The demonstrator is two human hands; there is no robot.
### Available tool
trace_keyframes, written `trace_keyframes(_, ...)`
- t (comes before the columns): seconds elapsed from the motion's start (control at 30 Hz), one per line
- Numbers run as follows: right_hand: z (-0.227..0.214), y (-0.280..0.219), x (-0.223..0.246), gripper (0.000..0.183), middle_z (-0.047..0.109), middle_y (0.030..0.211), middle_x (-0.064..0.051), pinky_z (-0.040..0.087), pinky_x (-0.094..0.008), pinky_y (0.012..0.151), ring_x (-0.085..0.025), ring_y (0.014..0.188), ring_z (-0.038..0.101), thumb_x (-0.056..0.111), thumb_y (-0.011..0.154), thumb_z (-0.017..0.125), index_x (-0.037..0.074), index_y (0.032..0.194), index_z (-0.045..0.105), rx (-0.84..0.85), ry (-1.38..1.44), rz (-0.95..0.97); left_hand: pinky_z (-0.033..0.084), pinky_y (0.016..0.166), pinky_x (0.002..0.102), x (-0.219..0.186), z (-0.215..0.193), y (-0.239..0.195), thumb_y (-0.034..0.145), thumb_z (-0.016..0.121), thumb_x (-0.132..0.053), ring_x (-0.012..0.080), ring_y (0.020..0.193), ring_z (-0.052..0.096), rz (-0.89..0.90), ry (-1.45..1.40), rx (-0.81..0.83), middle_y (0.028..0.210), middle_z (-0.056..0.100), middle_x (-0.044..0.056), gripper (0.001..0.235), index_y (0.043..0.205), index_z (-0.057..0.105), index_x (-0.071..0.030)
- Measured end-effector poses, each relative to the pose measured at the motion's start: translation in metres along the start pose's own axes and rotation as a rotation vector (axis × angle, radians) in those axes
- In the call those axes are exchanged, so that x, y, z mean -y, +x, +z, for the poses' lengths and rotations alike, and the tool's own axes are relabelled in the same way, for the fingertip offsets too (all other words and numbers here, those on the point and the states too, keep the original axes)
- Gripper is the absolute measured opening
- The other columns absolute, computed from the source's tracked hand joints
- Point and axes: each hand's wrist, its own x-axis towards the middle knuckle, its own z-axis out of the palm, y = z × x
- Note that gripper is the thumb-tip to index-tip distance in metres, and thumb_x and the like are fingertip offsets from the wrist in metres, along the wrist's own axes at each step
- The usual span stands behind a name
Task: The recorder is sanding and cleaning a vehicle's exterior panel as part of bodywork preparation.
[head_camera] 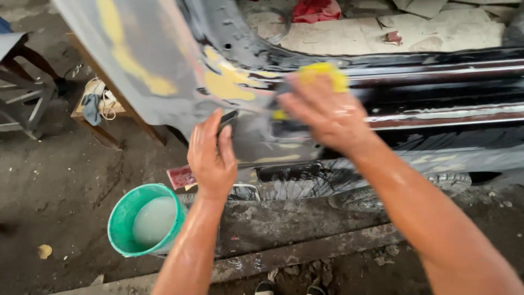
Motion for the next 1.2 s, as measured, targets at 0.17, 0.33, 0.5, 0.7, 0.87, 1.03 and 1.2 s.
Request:
trace_keyframes(0.17, -0.028, 0.022, 0.025, 0.066, 0.046, 0.159, -0.016, 0.042, -0.056, 0.115, -0.042, 0.137, 0.053, 0.021, 0.090, 0.086, 0.012, 0.148, 0.056, -0.097, -0.111, 0.150, 0.050, 0.086, 0.045, 0.018, -0.020, 0.048, 0.098, 0.075, -0.007, 0.0320, 0.099, 0.060, 0.182, 0.203, 0.121, 0.116, 0.061, 0.013, 0.037, 0.134, 0.066, -0.004)
trace_keyframes(0.33, -0.023, 0.045, 0.031, 0.067, 0.048, 0.159, -0.017, 0.042, -0.053, 0.104, -0.039, 0.129, 0.053, 0.025, 0.088, 0.087, 0.010, 0.147, 0.058, -0.106, -0.149, 0.253, 0.047, 0.094, 0.050, 0.025, -0.017, 0.054, 0.101, 0.078, -0.014, 0.0385, 0.110, 0.059, 0.302, 0.221, -0.034, 0.131, 0.056, 0.015, 0.035, 0.128, 0.059, 0.000)
trace_keyframes(0.5, -0.009, 0.047, 0.028, 0.060, 0.051, 0.156, -0.016, 0.039, -0.052, 0.106, -0.038, 0.129, 0.050, 0.027, 0.089, 0.084, 0.010, 0.142, 0.060, -0.236, -0.176, 0.235, 0.048, 0.091, 0.048, 0.029, -0.012, 0.051, 0.097, 0.077, -0.008, 0.0346, 0.107, 0.060, 0.335, 0.267, -0.007, 0.125, 0.060, 0.012, 0.026, 0.119, 0.064, -0.006)
trace_keyframes(0.7, -0.005, 0.044, 0.032, 0.057, 0.054, 0.153, -0.010, 0.037, -0.051, 0.112, -0.037, 0.130, 0.051, 0.026, 0.089, 0.083, 0.011, 0.139, 0.061, -0.225, -0.192, 0.279, 0.049, 0.091, 0.049, 0.021, -0.015, 0.048, 0.093, 0.080, -0.009, 0.0396, 0.104, 0.059, 0.248, 0.087, 0.008, 0.122, 0.059, 0.018, 0.040, 0.124, 0.059, 0.002)
trace_keyframes(0.87, -0.003, 0.044, 0.033, 0.056, 0.054, 0.153, -0.010, 0.037, -0.051, 0.112, -0.037, 0.131, 0.050, 0.025, 0.089, 0.083, 0.010, 0.138, 0.061, -0.242, -0.192, 0.288, 0.052, 0.088, 0.046, 0.033, -0.004, 0.026, 0.091, 0.080, -0.004, 0.0377, 0.099, 0.062, 0.122, -0.033, 0.039, 0.113, 0.065, 0.016, 0.038, 0.122, 0.058, -0.001)
trace_keyframes(1.03, -0.002, 0.042, 0.035, 0.055, 0.053, 0.154, -0.010, 0.037, -0.051, 0.113, -0.037, 0.133, 0.050, 0.025, 0.091, 0.082, 0.010, 0.139, 0.060, -0.242, -0.174, 0.304, 0.054, 0.070, 0.042, 0.035, -0.005, 0.019, 0.085, 0.082, -0.004, 0.0305, 0.075, 0.063, -0.324, -0.319, 0.021, 0.099, 0.066, 0.010, 0.033, 0.102, 0.054, -0.003)
trace_keyframes(1.2, 0.001, 0.042, 0.043, 0.058, 0.049, 0.156, -0.013, 0.037, -0.053, 0.117, -0.040, 0.137, 0.048, 0.020, 0.091, 0.080, 0.008, 0.142, 0.057, -0.254, -0.157, 0.343, 0.044, 0.084, 0.045, 0.028, -0.016, 0.045, 0.079, 0.073, 0.000, 0.0301, 0.098, 0.061, 0.359, 0.191, 0.045, 0.116, 0.067, 0.007, 0.029, 0.102, 0.059, -0.009)
